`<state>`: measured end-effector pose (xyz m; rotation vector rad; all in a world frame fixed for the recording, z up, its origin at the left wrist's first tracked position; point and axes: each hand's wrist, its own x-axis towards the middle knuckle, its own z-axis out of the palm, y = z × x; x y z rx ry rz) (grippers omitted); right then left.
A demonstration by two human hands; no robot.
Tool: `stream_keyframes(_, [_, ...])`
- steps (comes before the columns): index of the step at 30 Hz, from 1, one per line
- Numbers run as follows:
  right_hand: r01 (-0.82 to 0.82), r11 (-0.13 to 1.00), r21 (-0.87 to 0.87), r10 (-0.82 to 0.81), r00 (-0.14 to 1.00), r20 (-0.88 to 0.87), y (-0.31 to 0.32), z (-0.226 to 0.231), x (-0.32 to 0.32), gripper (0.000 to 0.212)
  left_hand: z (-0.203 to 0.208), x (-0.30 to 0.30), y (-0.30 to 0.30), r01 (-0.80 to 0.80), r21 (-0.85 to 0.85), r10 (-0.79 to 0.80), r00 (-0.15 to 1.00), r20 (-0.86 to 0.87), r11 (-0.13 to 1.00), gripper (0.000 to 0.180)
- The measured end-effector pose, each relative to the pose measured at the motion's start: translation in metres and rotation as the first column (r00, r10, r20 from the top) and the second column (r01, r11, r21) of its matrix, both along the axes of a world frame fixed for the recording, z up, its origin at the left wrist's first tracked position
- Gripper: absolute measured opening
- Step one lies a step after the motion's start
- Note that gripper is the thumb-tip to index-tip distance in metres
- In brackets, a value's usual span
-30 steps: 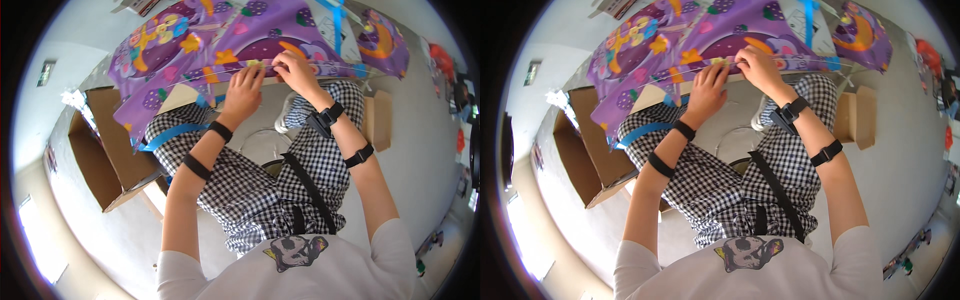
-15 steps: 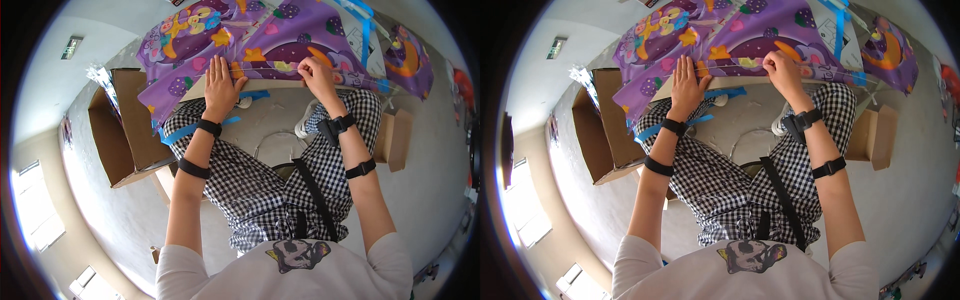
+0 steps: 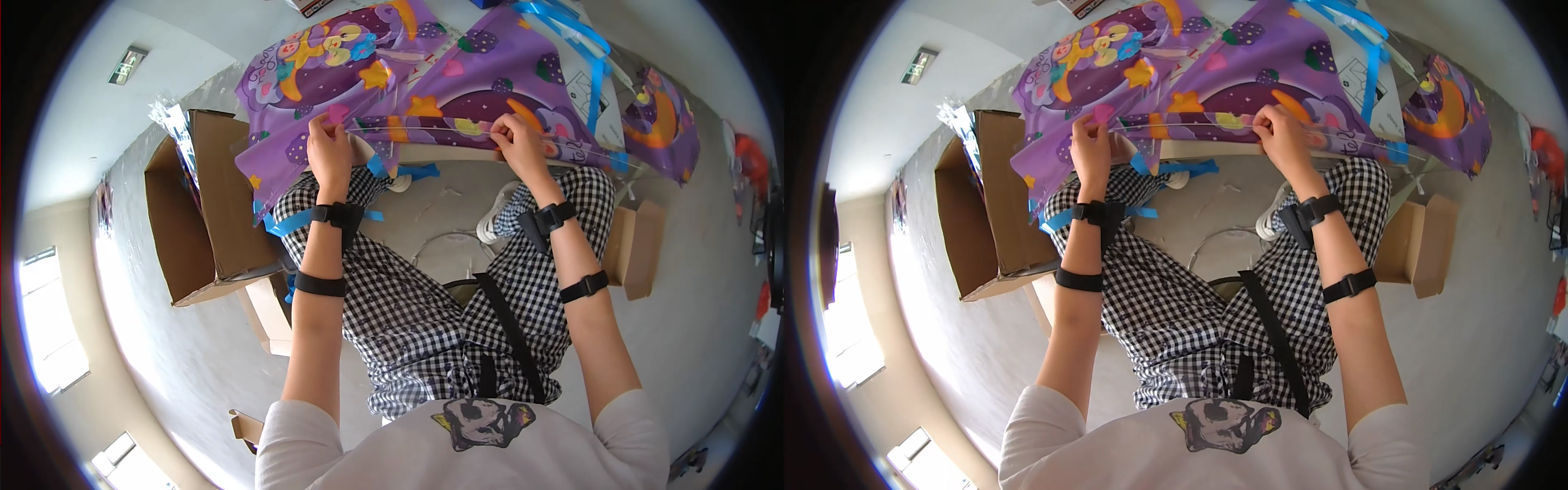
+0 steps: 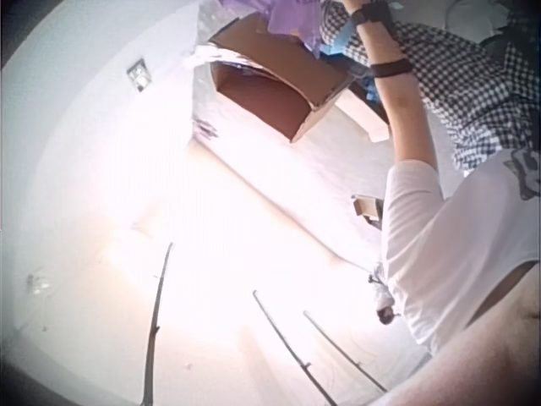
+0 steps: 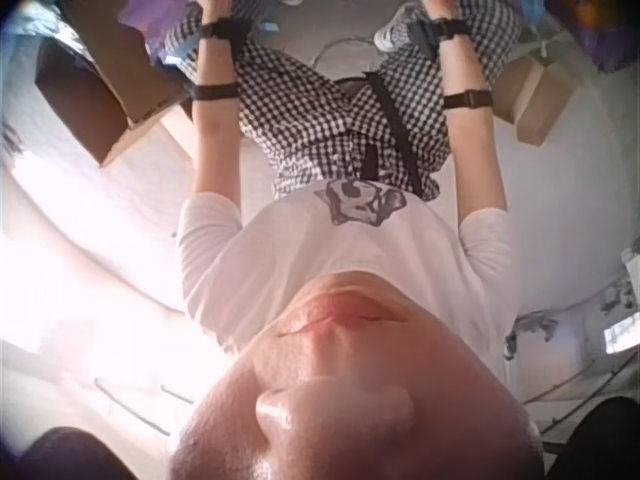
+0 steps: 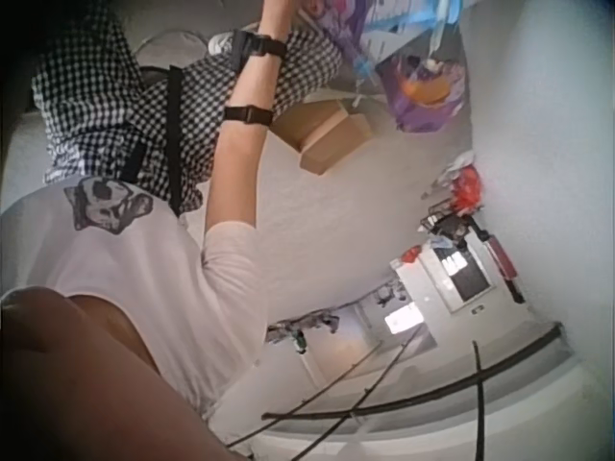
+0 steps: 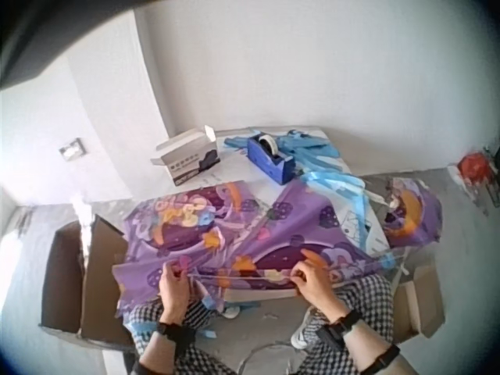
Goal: The recorder is assembling a colorful kite, attaching various components and using tape to secure parts of the frame and material.
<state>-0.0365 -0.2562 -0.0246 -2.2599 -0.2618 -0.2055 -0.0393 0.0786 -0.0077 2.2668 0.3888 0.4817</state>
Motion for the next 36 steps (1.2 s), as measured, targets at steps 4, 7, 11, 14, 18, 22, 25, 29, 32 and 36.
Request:
stream_keyframes(4, [-0.030, 1.000, -0.006, 0.030, 0.999, 0.021, 0.000, 0.005, 0.000, 0.012, -0.003, 0.003, 0.001, 0.011, -0.032, -0.013, 0.999, -0.053, 0.999, 0.038])
stream_keyframes(7, [-0.017, 1.000, -0.015, 0.016, 0.994, -0.113, 0.000, 0.009, 0.000, 0.012, -0.005, 0.004, -0.001, 0.012, -0.084, -0.014, 1.000, -0.023, 0.996, 0.043])
stream_keyframes(11, [-0.017, 0.998, -0.063, 0.008, 0.988, -0.153, 0.000, 0.012, 0.001, 0.010, -0.003, 0.007, -0.004, 0.033, 0.109, -0.040, 0.997, 0.068, 0.994, 0.037])
stream_keyframes(14, [-0.025, 0.994, -0.102, 0.008, 0.986, -0.165, -0.001, 0.014, 0.001, 0.010, -0.001, 0.011, -0.003, 0.047, 0.185, -0.066, 0.993, 0.097, 0.982, 0.023])
stream_keyframes(18, [-0.056, 0.993, -0.103, 0.041, 0.989, -0.140, -0.002, 0.018, -0.002, 0.009, 0.000, 0.014, 0.000, 0.106, 0.163, -0.117, 0.991, 0.065, 0.981, 0.013])
stream_keyframes(22, [-0.047, 0.990, -0.136, 0.024, 0.986, -0.165, -0.001, 0.021, -0.003, 0.009, 0.001, 0.018, 0.005, 0.161, 0.068, -0.164, 0.986, 0.036, 0.985, 0.013])
stream_keyframes(25, [-0.052, 0.993, -0.110, 0.032, 0.985, -0.172, 0.000, 0.022, -0.003, 0.009, 0.001, 0.020, 0.010, 0.219, 0.100, -0.227, 0.971, 0.079, 0.971, 0.012])
stream_keyframes(29, [-0.060, 0.991, -0.117, 0.040, 0.985, -0.165, 0.000, 0.022, -0.003, 0.008, -0.001, 0.021, 0.012, 0.234, 0.138, -0.253, 0.957, 0.143, 0.962, 0.012])
stream_keyframes(32, [-0.049, 0.992, -0.118, 0.029, 0.985, -0.170, 0.000, 0.023, -0.003, 0.007, -0.001, 0.022, 0.011, 0.234, 0.101, -0.246, 0.960, 0.133, 0.967, 0.009])
stream_keyframes(36, [-0.052, 0.991, -0.121, 0.034, 0.989, -0.145, 0.002, 0.024, -0.004, 0.007, -0.001, 0.021, 0.010, 0.227, 0.122, -0.238, 0.968, 0.083, 0.966, 0.013])
